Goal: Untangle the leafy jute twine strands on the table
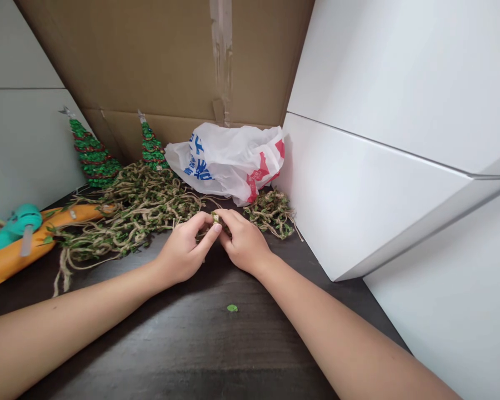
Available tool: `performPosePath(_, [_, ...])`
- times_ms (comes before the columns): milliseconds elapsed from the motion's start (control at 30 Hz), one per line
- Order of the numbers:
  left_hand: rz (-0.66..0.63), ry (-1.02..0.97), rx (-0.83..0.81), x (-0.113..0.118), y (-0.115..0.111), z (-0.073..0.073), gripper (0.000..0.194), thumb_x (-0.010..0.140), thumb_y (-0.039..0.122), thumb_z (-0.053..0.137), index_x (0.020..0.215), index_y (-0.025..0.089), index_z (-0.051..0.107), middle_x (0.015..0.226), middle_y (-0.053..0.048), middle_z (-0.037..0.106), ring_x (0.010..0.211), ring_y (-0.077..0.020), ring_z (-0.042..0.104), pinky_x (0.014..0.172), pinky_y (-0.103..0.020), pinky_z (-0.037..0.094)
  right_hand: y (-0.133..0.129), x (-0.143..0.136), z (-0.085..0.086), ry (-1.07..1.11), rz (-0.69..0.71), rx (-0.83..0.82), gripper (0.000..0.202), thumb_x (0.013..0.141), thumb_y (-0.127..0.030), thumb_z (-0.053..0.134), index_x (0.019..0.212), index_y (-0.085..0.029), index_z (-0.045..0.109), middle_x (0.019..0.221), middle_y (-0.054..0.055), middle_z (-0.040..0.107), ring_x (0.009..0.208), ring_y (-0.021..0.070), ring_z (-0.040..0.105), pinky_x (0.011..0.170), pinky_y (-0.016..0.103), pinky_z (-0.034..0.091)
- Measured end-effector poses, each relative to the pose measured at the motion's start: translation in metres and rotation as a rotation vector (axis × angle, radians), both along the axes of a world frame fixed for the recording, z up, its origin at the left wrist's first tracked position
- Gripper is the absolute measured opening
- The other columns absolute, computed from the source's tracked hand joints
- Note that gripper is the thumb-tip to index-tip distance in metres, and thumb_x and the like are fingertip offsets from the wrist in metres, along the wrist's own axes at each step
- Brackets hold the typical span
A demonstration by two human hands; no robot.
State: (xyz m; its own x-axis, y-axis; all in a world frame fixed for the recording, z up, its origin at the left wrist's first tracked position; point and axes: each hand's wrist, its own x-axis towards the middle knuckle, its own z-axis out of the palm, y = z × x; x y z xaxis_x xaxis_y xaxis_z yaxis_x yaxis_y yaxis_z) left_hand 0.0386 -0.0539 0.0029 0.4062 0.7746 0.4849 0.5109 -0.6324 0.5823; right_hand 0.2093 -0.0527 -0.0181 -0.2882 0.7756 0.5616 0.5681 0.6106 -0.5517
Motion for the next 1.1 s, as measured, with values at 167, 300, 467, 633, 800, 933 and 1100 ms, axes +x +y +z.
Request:
performPosePath(167, [0.028,0.006,-0.01,0.0,0.0,0.0,0.022,0.099,0.038,0.047,0.086,0.02,0.047,0.071,0.003,0.054,0.064,-0.0133,0.05,0.064,-0.027,0.037,-0.003,-0.001,0.002,0.019,0.014,0.007,0.025,0.095,-0.023,0.051,0.12,-0.023,0.057,0.116,0.008,0.066,0.105,0.0213,0.062,0.092,0.038,0.051])
performPosePath(300, [0.0,0.037,-0.047,0.0,-0.001,0.001,0.024,0.098,0.039,0.045,0.082,0.021,0.047,0.068,0.003,0.051,0.063,-0.0134,0.047,0.064,-0.027,0.037,-0.006,-0.001,0.006,0.04,0.017,0.018,0.023,0.094,-0.018,0.048,0.114,-0.021,0.058,0.109,0.007,0.065,0.097,0.0196,0.062,0.087,0.035,0.05])
performPosePath(467, [-0.019,0.048,-0.067,0.0,-0.001,0.001,0.027,0.098,0.037,0.044,0.078,0.02,0.046,0.068,0.003,0.049,0.063,-0.013,0.045,0.064,-0.027,0.035,-0.008,-0.002,0.008,0.031,0.045,-0.031,0.013,0.092,-0.017,0.047,0.099,-0.02,0.058,0.097,0.005,0.063,0.086,0.0179,0.058,0.079,0.032,0.047])
performPosePath(633, [-0.012,0.033,-0.057,0.0,0.0,0.0,0.029,0.098,0.037,0.045,0.074,0.02,0.042,0.065,0.004,0.045,0.061,-0.0122,0.042,0.061,-0.027,0.032,-0.01,-0.002,0.01,0.037,0.076,-0.088,0.01,0.092,-0.018,0.047,0.084,-0.021,0.05,0.08,0.0,0.057,0.071,0.0147,0.051,0.067,0.029,0.04])
performPosePath(800, [-0.012,0.031,-0.049,0.0,0.0,0.0,0.03,0.098,0.036,0.045,0.073,0.02,0.041,0.064,0.004,0.045,0.06,-0.0117,0.041,0.061,-0.027,0.031,-0.009,0.0,0.011,0.075,0.076,-0.075,0.024,0.095,-0.02,0.042,0.071,-0.021,0.04,0.067,-0.002,0.046,0.061,0.0129,0.043,0.061,0.028,0.033])
performPosePath(933, [-0.007,0.06,-0.049,0.0,0.0,0.001,0.028,0.097,0.035,0.046,0.074,0.02,0.043,0.064,0.004,0.047,0.06,-0.012,0.043,0.061,-0.027,0.032,-0.01,0.0,0.013,0.147,0.015,-0.033,0.028,0.097,-0.022,0.038,0.069,-0.022,0.04,0.062,-0.003,0.045,0.058,0.013,0.044,0.06,0.029,0.033])
performPosePath(1100, [-0.011,0.072,-0.054,0.001,0.001,0.001,0.02,0.097,0.033,0.048,0.083,0.02,0.052,0.067,0.003,0.053,0.062,-0.0125,0.048,0.063,-0.027,0.035,-0.009,0.0,0.011,0.199,-0.099,-0.012,0.025,0.1,-0.027,0.036,0.076,-0.023,0.042,0.064,-0.002,0.048,0.061,0.015,0.048,0.062,0.03,0.037])
